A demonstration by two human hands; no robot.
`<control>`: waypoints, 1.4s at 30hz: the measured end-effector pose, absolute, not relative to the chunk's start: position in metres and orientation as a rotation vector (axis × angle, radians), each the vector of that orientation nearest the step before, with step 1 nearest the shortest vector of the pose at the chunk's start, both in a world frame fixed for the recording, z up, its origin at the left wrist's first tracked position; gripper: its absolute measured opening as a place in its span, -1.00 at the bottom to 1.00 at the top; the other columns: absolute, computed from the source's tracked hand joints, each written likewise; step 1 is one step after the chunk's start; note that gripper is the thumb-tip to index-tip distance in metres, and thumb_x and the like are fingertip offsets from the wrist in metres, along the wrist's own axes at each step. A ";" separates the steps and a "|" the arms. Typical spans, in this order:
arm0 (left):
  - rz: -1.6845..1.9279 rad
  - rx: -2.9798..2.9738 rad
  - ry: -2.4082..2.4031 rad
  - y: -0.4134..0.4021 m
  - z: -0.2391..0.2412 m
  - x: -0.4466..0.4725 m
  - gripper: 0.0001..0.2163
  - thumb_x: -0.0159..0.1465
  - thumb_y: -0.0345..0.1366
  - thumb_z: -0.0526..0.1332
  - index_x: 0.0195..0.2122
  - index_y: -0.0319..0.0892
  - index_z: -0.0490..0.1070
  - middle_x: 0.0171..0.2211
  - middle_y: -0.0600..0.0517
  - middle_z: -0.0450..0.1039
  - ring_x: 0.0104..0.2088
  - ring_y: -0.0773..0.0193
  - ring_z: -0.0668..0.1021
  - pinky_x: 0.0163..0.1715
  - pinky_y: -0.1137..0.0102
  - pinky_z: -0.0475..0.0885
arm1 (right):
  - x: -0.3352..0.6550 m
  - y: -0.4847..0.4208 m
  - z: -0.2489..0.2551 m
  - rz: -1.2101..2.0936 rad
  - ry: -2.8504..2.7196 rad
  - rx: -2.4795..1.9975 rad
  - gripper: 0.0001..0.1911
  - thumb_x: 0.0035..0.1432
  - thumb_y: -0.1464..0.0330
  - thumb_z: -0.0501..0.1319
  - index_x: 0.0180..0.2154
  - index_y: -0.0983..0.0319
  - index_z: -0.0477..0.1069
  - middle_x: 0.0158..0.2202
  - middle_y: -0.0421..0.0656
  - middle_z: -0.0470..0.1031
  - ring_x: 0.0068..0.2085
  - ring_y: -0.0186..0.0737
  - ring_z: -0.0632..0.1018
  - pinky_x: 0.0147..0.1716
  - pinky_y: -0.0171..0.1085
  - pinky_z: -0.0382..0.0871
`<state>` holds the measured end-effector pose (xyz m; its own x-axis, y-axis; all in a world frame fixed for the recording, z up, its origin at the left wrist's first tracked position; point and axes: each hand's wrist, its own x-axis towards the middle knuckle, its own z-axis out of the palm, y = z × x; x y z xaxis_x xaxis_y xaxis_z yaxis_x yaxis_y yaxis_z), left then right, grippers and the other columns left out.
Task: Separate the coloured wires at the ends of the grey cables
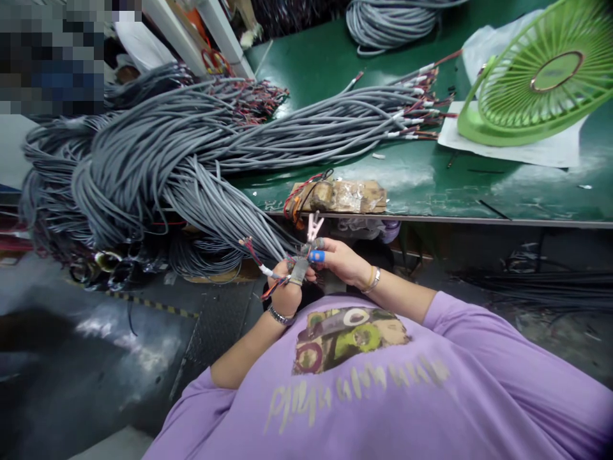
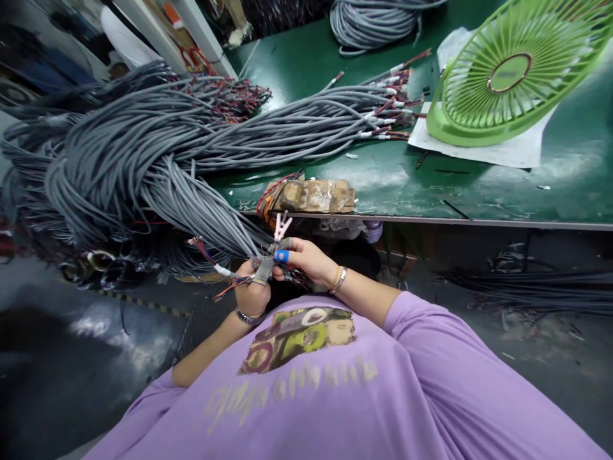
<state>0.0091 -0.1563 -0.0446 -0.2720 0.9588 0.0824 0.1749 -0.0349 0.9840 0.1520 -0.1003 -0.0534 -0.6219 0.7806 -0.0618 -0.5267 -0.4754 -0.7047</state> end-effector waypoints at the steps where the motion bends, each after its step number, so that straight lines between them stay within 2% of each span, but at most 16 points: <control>1: 1.368 1.242 1.517 -0.157 -0.044 0.009 -0.74 0.17 -0.09 0.31 -0.46 -0.20 0.48 -0.58 0.03 0.54 -0.58 0.30 0.58 -0.53 0.45 0.50 | 0.150 -0.102 -0.052 2.113 -0.847 -0.477 -0.62 -0.10 0.18 0.46 -0.35 0.26 0.39 -0.57 -0.25 0.43 -0.53 -0.36 0.41 -0.49 -0.33 0.29; 5: 1.350 1.305 1.509 -0.158 -0.042 0.008 -0.75 0.19 -0.11 0.29 -0.46 -0.20 0.50 -0.57 0.03 0.55 -0.56 0.30 0.58 -0.50 0.45 0.50 | 0.148 -0.106 -0.044 2.083 -0.869 -0.474 -0.61 -0.09 0.15 0.43 -0.41 0.24 0.32 -0.62 -0.27 0.41 -0.58 -0.32 0.42 -0.52 -0.30 0.29; 8: 1.267 1.367 1.511 -0.158 -0.037 0.007 -0.76 0.21 -0.13 0.27 -0.48 -0.20 0.50 -0.57 0.02 0.55 -0.56 0.30 0.58 -0.50 0.45 0.50 | 0.149 -0.106 -0.042 2.020 -0.909 -0.543 -0.59 -0.16 0.14 0.46 -0.46 0.24 0.33 -0.62 -0.29 0.37 -0.58 -0.37 0.38 -0.52 -0.31 0.28; 16: 1.020 1.437 1.399 -0.152 -0.024 0.000 -0.78 0.19 -0.16 0.30 -0.47 -0.21 0.52 -0.59 0.02 0.54 -0.60 0.31 0.56 -0.54 0.45 0.49 | 0.148 -0.105 -0.046 1.887 -0.928 -0.721 -0.66 -0.20 0.22 0.45 -0.49 0.27 0.38 -0.58 -0.28 0.39 -0.55 -0.41 0.34 -0.52 -0.36 0.24; 25: 1.326 1.211 1.430 -0.151 -0.049 0.006 -0.74 0.18 -0.10 0.30 -0.47 -0.21 0.50 -0.58 0.03 0.54 -0.60 0.31 0.56 -0.56 0.45 0.49 | 0.141 -0.110 -0.044 1.985 -0.747 -0.626 -0.61 -0.16 0.22 0.43 -0.48 0.22 0.24 -0.68 -0.34 0.31 -0.65 -0.39 0.35 -0.61 -0.36 0.22; 32: 1.356 1.182 1.452 -0.150 -0.049 0.006 -0.75 0.15 -0.11 0.32 -0.47 -0.21 0.47 -0.60 0.06 0.52 -0.62 0.33 0.54 -0.61 0.49 0.45 | 0.144 -0.106 -0.052 1.996 -0.761 -0.649 -0.75 -0.10 0.29 0.38 -0.47 0.26 0.36 -0.62 -0.31 0.32 -0.59 -0.44 0.34 -0.55 -0.39 0.19; 34: 1.344 1.156 1.427 -0.150 -0.047 0.005 -0.75 0.15 -0.10 0.32 -0.47 -0.21 0.47 -0.60 0.06 0.50 -0.63 0.34 0.52 -0.63 0.49 0.44 | 0.147 -0.102 -0.058 2.010 -0.754 -0.628 -0.74 -0.07 0.25 0.39 -0.43 0.28 0.42 -0.58 -0.29 0.34 -0.54 -0.45 0.34 -0.50 -0.40 0.22; 37: 1.330 1.111 1.361 -0.150 -0.039 0.004 -0.76 0.15 -0.12 0.33 -0.46 -0.21 0.48 -0.63 0.09 0.47 -0.67 0.37 0.48 -0.65 0.48 0.43 | 0.153 -0.092 -0.068 2.097 -0.647 -0.616 -0.64 0.01 0.10 0.35 -0.39 0.28 0.44 -0.51 -0.24 0.39 -0.50 -0.42 0.37 -0.46 -0.37 0.28; 39: 1.312 1.092 1.316 -0.149 -0.033 0.003 -0.77 0.13 -0.14 0.34 -0.47 -0.21 0.48 -0.64 0.09 0.46 -0.68 0.38 0.47 -0.67 0.49 0.42 | 0.155 -0.083 -0.071 2.159 -0.584 -0.661 -0.57 0.08 0.00 0.28 -0.40 0.28 0.43 -0.48 -0.20 0.41 -0.49 -0.41 0.38 -0.47 -0.37 0.29; 42: 1.267 1.089 1.266 -0.147 -0.026 0.004 -0.78 0.12 -0.15 0.35 -0.48 -0.22 0.48 -0.64 0.09 0.46 -0.67 0.38 0.47 -0.68 0.50 0.41 | 0.156 -0.069 -0.065 2.238 -0.635 -0.667 -0.53 0.10 -0.03 0.25 -0.33 0.28 0.44 -0.42 -0.17 0.45 -0.50 -0.42 0.37 -0.52 -0.39 0.25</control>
<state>0.0044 -0.1468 -0.0257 -0.0964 0.9940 -0.0508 -0.0518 0.0459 0.9976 0.1563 -0.0691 -0.0650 -0.6174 0.7377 -0.2731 -0.4843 -0.6301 -0.6070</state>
